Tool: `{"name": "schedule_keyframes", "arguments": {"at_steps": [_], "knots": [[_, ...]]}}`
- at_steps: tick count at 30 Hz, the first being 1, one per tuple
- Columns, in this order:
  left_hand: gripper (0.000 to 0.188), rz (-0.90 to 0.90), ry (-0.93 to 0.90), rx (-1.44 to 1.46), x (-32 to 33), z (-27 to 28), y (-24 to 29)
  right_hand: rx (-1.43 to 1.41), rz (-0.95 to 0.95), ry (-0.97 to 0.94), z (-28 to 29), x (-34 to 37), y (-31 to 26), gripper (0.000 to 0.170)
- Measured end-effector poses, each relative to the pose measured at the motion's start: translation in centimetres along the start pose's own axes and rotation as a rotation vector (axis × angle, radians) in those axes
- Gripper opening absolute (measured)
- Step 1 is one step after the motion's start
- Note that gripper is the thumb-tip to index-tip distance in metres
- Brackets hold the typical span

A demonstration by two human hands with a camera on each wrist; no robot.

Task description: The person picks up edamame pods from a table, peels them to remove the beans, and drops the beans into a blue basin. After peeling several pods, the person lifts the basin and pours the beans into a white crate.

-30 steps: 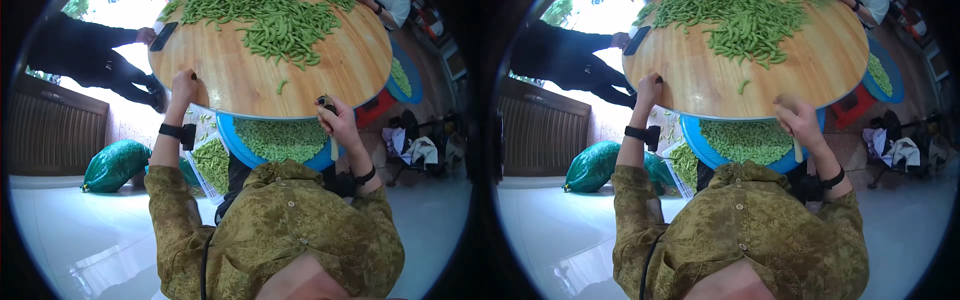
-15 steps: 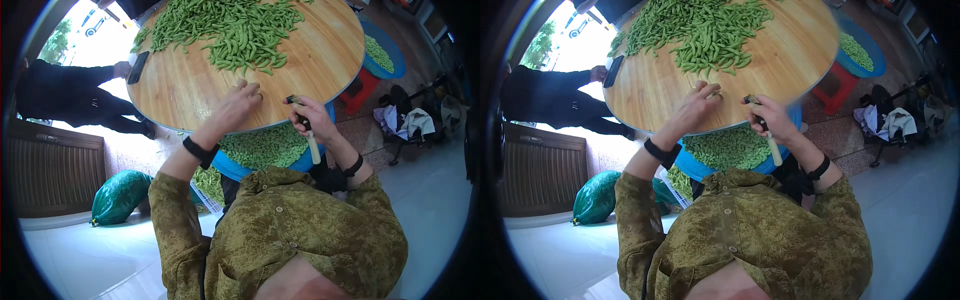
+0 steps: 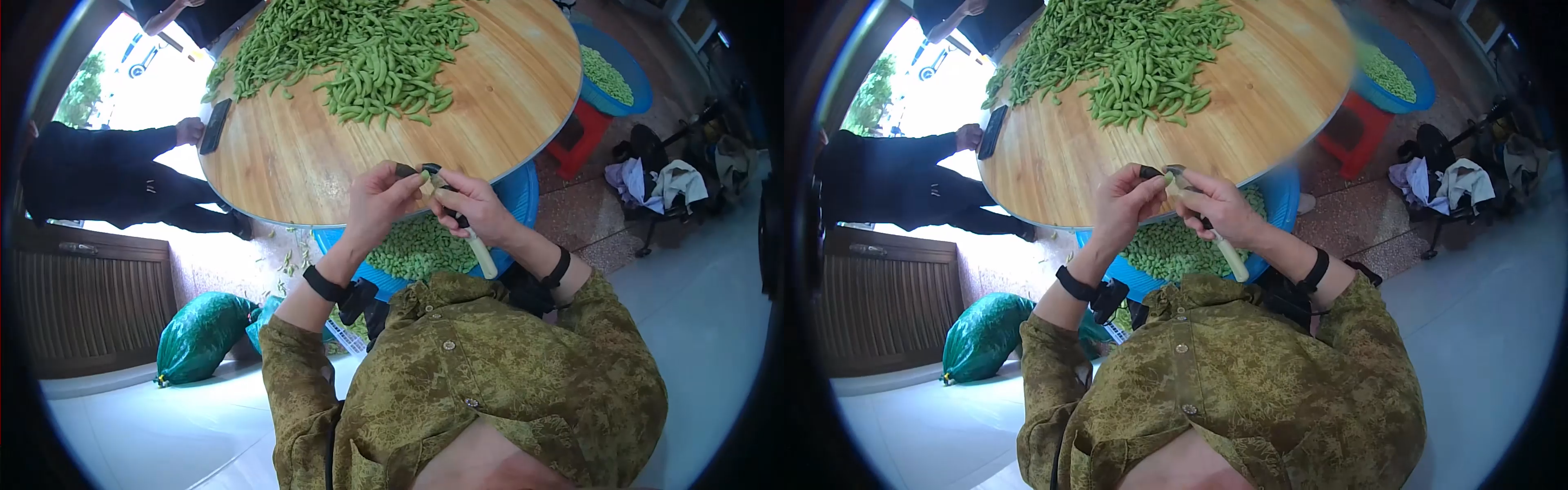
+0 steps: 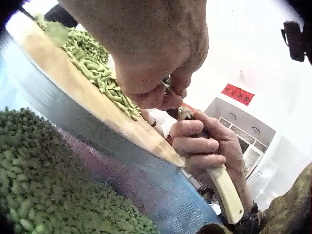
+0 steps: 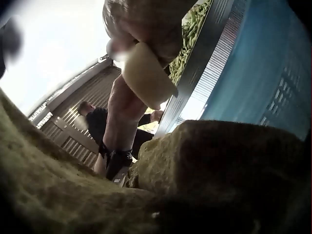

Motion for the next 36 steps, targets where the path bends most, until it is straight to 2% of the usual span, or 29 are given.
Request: {"name": "schedule_keyframes", "arguments": {"at_steps": [3,11,19,22,24,25,27,29,30,31,32,33,35,36], "knots": [[0.015,-0.042,0.028,0.084,0.3,-0.3,-0.5,-0.033,0.006,-0.067,-0.4,0.2,-0.1,0.042],[0.01,-0.187,0.046,0.085,1.0,-0.6,-0.7,-0.141,0.011,-0.152,-1.4,1.2,-1.0,0.046],[0.014,-0.235,0.035,0.131,1.8,-1.3,-0.4,-0.019,0.069,-0.071,-1.1,1.4,-1.0,0.043],[0.014,-0.143,0.017,0.19,1.7,-1.4,-0.3,0.004,0.084,-0.053,-0.9,1.4,-0.9,0.039],[0.013,-0.006,-0.123,0.528,1.5,-2.0,-0.3,-0.001,0.081,-0.055,-0.9,1.3,-1.2,0.037],[0.013,-0.008,-0.122,0.528,1.5,-1.9,0.0,-0.044,0.079,-0.077,-1.1,1.4,-1.4,0.033],[0.015,0.169,-0.306,0.828,1.9,-2.5,-0.1,-0.085,0.07,-0.097,-1.2,1.8,-1.6,0.03],[0.014,0.181,-0.317,0.861,1.8,-2.2,-0.5,0.301,0.2,-0.077,-1.4,2.0,-2.1,0.038],[0.014,0.197,-0.33,0.892,1.7,-2.1,-0.8,0.301,0.197,-0.08,-0.9,1.4,-1.5,0.038],[0.014,0.198,-0.327,0.895,1.7,-1.9,-1.0,0.684,0.549,-0.048,-0.3,0.8,-1.6,0.039],[0.012,0.138,-0.246,0.73,1.5,-1.5,-1.3,1.066,0.902,-0.012,-0.7,1.0,-1.8,0.04],[0.01,0.078,-0.166,0.565,1.2,-1.0,-1.3,1.067,0.9,-0.015,-0.6,1.1,-1.7,0.04],[0.01,0.07,-0.156,0.523,1.4,-0.9,-0.8,0.858,0.683,-0.057,-0.4,0.9,-1.7,0.044],[0.01,0.065,-0.148,0.477,1.6,-0.8,-0.6,0.856,0.677,-0.062,-0.6,1.1,-2.0,0.044]]}}
Point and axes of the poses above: each hand's wrist, its own x-axis away from the middle knuckle, its own z-axis out of the back of the hand, y = z × x, the point moved 4 cm from there along -x, towards the middle knuckle, and after that the axes turned 1 degree about -z, right-handed, at the moved point
